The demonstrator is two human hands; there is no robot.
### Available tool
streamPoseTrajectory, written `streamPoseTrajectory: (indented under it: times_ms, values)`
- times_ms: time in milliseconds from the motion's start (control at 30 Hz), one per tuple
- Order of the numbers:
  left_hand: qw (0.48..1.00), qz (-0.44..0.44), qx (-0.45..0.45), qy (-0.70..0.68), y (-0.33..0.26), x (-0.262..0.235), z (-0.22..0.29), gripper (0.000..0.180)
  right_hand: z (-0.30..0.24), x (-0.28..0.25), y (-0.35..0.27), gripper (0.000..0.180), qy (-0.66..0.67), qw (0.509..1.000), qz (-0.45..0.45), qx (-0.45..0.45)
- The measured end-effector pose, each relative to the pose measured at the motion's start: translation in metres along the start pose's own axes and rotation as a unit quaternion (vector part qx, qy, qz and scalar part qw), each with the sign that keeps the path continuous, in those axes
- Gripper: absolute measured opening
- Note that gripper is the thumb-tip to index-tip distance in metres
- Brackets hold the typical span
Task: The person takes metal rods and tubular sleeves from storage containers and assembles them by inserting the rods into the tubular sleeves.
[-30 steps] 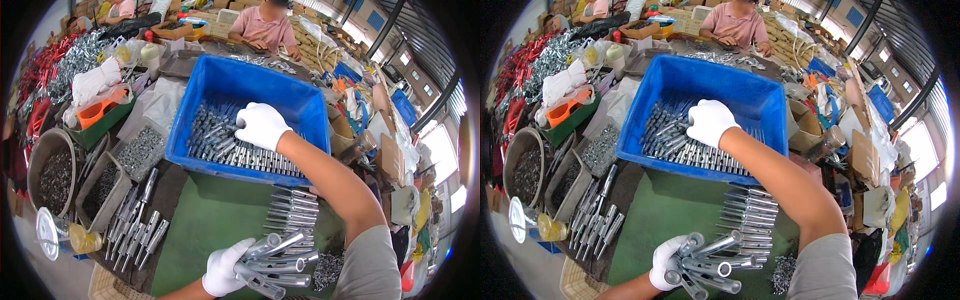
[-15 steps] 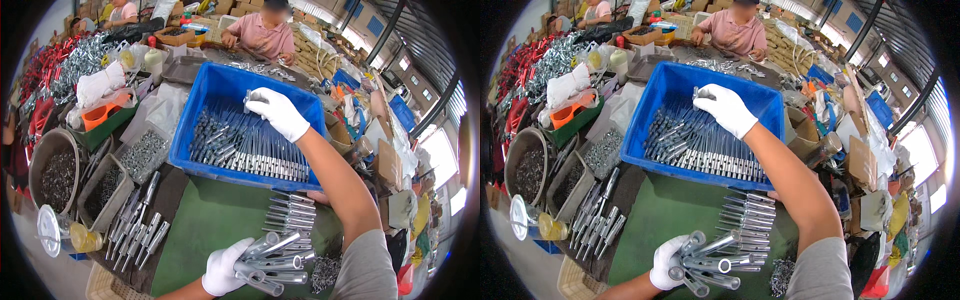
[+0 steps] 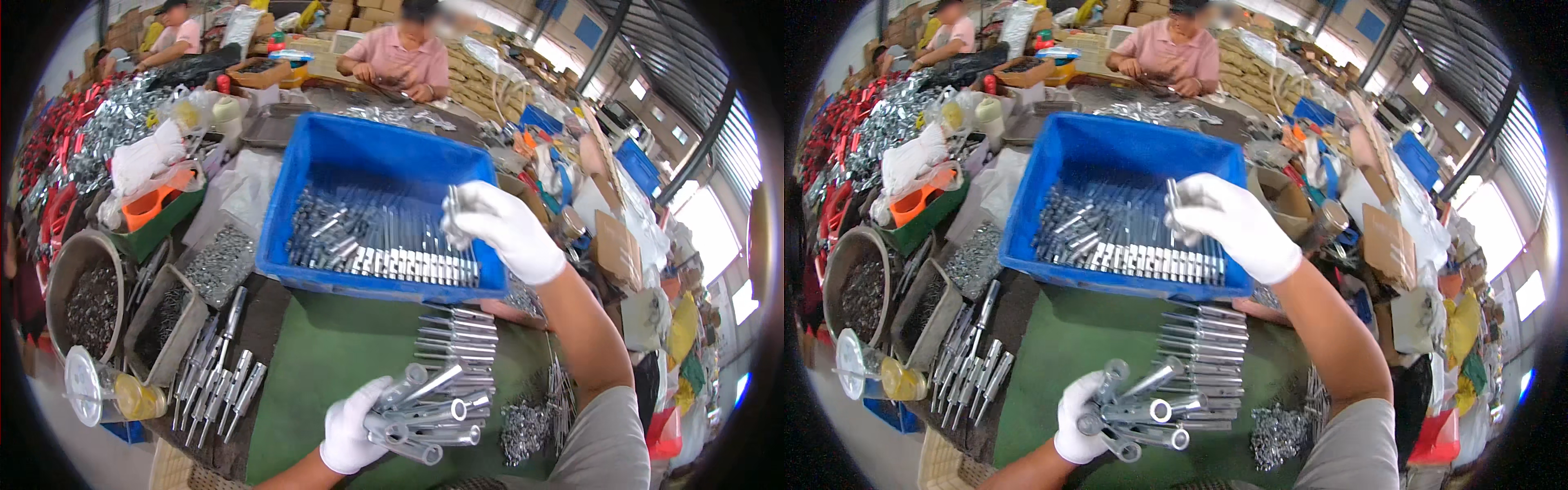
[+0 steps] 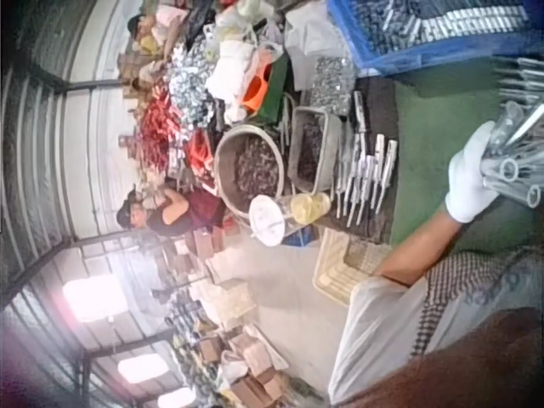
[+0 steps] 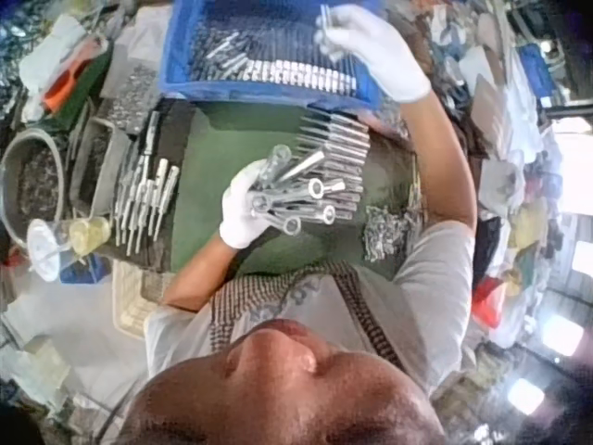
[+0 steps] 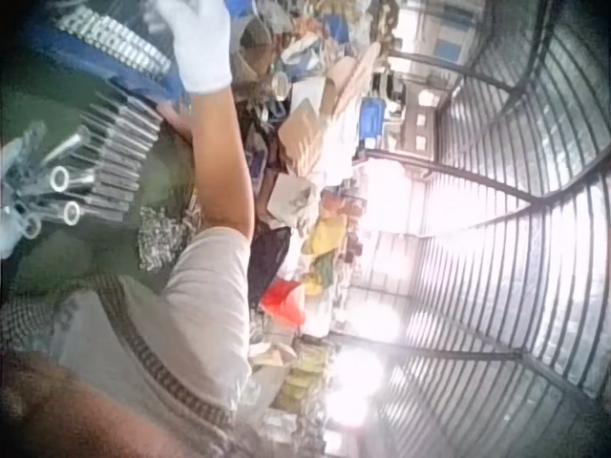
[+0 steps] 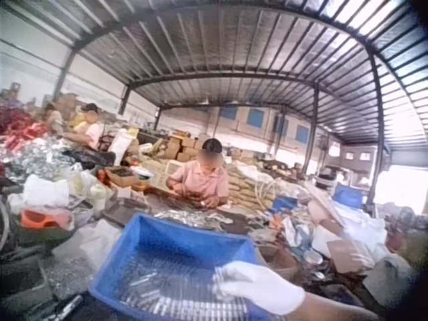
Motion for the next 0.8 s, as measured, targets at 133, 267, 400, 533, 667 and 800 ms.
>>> streamPoseTrajectory:
  times_ms: [133,267,400,533,667,800]
  values:
    - [0.966,0.018,-0.185,-0.18,-0.008,0.003,-0.022,0.039,0.004,-0.027,-0.093,0.045,-0.12,0.99,0.003,0.081]
    - [0.887,0.189,-0.162,-0.389,-0.04,-0.035,-0.067,0.031,0.03,-0.048,-0.183,0.04,-0.328,0.935,-0.017,0.135]
    - [0.959,0.145,-0.081,-0.23,-0.038,-0.016,-0.056,0.05,0.085,-0.061,-0.274,0.031,-0.415,0.867,-0.024,0.274]
    - [0.99,0.121,-0.049,-0.057,-0.038,-0.01,-0.059,0.065,0.12,-0.07,-0.319,0.025,-0.518,0.803,-0.062,0.287]
    - [0.89,0.133,-0.168,-0.401,-0.05,-0.018,-0.081,0.052,0.1,-0.07,-0.276,0.017,-0.491,0.834,0.056,0.244]
    - [0.897,0.128,-0.266,-0.33,-0.018,0.014,-0.026,0.057,0.075,-0.049,-0.22,0.013,-0.531,0.842,0.085,0.036]
Point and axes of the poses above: each hand's wrist, its own y-axis towards the middle knuckle, its own x-axis out of the palm, z = x × y, the point moved 4 cm from there along y, towards the middle knuckle, and after that the axes turned 14 degrees about -y, right-handed, at the moved point
